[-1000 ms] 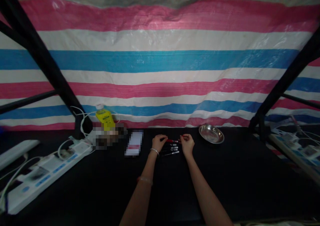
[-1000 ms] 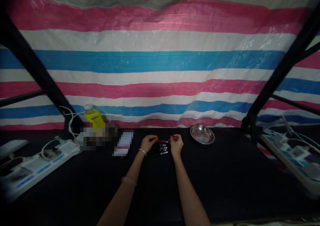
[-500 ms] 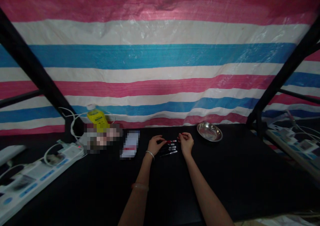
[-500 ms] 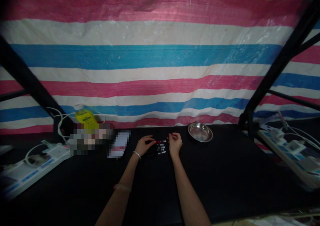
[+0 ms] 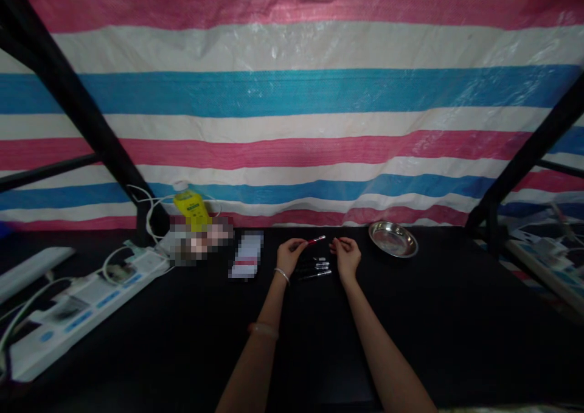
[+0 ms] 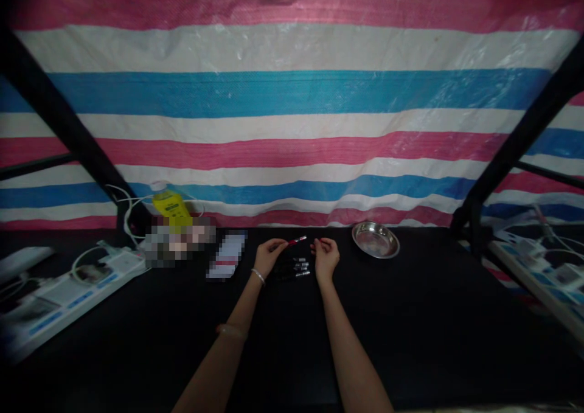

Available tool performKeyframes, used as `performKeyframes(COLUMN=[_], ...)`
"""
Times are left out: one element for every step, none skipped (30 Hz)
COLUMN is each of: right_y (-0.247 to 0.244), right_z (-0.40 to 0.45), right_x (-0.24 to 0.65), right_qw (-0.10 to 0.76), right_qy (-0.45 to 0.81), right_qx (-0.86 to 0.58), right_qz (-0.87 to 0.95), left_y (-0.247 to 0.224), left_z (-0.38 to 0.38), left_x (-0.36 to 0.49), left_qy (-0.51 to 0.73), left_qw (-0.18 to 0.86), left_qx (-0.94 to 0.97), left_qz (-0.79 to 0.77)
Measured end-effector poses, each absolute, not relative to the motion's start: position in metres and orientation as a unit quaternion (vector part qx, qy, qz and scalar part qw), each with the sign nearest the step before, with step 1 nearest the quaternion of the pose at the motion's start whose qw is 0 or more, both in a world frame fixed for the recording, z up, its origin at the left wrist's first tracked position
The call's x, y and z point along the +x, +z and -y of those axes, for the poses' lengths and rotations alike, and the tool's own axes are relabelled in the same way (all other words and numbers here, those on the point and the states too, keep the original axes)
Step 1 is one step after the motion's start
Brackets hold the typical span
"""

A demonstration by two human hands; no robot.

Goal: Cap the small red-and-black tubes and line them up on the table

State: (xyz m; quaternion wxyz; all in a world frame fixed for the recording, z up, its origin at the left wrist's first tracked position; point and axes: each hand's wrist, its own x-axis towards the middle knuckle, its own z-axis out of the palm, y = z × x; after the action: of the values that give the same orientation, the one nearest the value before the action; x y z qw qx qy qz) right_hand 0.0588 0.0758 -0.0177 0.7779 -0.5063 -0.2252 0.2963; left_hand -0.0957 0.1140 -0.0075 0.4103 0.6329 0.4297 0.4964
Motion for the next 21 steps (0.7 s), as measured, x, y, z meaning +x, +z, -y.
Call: performKeyframes(right_y=[-0.017, -0.016, -0.015, -0.015, -0.014, -0.014, -0.014, -0.014, -0.014, -0.014, -0.014, -0.014, -0.015, -0.015, -0.015, -0.016, -0.016, -0.016, -0.015, -0.014, -0.013], right_z=[-0.076, -0.077, -0.078, -0.078, -0.079, -0.079, -0.079, -0.079, -0.079, -0.079, -0.079, -0.079, -0.079, -0.08, -0.08, -0.081, -0.081, -0.081, -0.081, -0.081, -0.08], right_x=[0.059, 0.06, 0.062, 0.063, 0.064, 0.065, 0.067, 0.067, 0.068, 0.069, 0.069, 0.069, 0.069, 0.069, 0.069, 0.069, 0.068, 0.068, 0.067, 0.067, 0.066], right_qw=[0.784, 0.788, 0.79, 0.792, 0.795, 0.799, 0.803, 0.808, 0.811, 0.814, 0.815, 0.815, 0.814, 0.814, 0.814, 0.815, 0.817, 0.819, 0.821, 0.82, 0.818], right_qy=[0.313, 0.331, 0.348, 0.361, 0.37, 0.374, 0.374, 0.374, 0.375, 0.378, 0.38, 0.381, 0.38, 0.375, 0.367, 0.357, 0.348, 0.34, 0.335, 0.334, 0.336], right_qx=[-0.492, -0.479, -0.468, -0.459, -0.452, -0.446, -0.44, -0.434, -0.428, -0.422, -0.418, -0.416, -0.417, -0.421, -0.426, -0.431, -0.436, -0.438, -0.44, -0.442, -0.443], right_qz=[0.212, 0.2, 0.188, 0.176, 0.165, 0.154, 0.145, 0.139, 0.134, 0.131, 0.131, 0.133, 0.138, 0.143, 0.148, 0.15, 0.148, 0.146, 0.144, 0.144, 0.147], left_y=[-0.006, -0.005, -0.003, -0.002, -0.001, -0.001, 0.0, 0.0, 0.001, 0.001, 0.001, 0.001, 0.002, 0.002, 0.002, 0.002, 0.003, 0.003, 0.004, 0.004, 0.004], left_z=[-0.113, -0.112, -0.111, -0.11, -0.109, -0.107, -0.106, -0.105, -0.104, -0.103, -0.102, -0.102, -0.101, -0.101, -0.1, -0.1, -0.099, -0.099, -0.098, -0.097, -0.096], left_x=[-0.095, -0.094, -0.093, -0.091, -0.09, -0.089, -0.088, -0.087, -0.086, -0.085, -0.084, -0.083, -0.083, -0.082, -0.082, -0.081, -0.081, -0.08, -0.079, -0.078, -0.077], left_qy=[0.513, 0.525, 0.534, 0.54, 0.543, 0.543, 0.54, 0.534, 0.528, 0.522, 0.518, 0.517, 0.517, 0.517, 0.516, 0.514, 0.513, 0.511, 0.508, 0.506, 0.505], left_qw=[0.42, 0.425, 0.429, 0.431, 0.432, 0.432, 0.432, 0.434, 0.436, 0.438, 0.439, 0.439, 0.437, 0.434, 0.434, 0.435, 0.438, 0.444, 0.449, 0.452, 0.45], left_qx=[0.617, 0.605, 0.598, 0.595, 0.594, 0.596, 0.6, 0.605, 0.611, 0.615, 0.618, 0.619, 0.62, 0.621, 0.622, 0.622, 0.621, 0.621, 0.621, 0.622, 0.627], left_qz=[-0.425, -0.42, -0.416, -0.411, -0.407, -0.404, -0.402, -0.4, -0.398, -0.397, -0.396, -0.396, -0.397, -0.398, -0.399, -0.4, -0.399, -0.397, -0.393, -0.39, -0.387])
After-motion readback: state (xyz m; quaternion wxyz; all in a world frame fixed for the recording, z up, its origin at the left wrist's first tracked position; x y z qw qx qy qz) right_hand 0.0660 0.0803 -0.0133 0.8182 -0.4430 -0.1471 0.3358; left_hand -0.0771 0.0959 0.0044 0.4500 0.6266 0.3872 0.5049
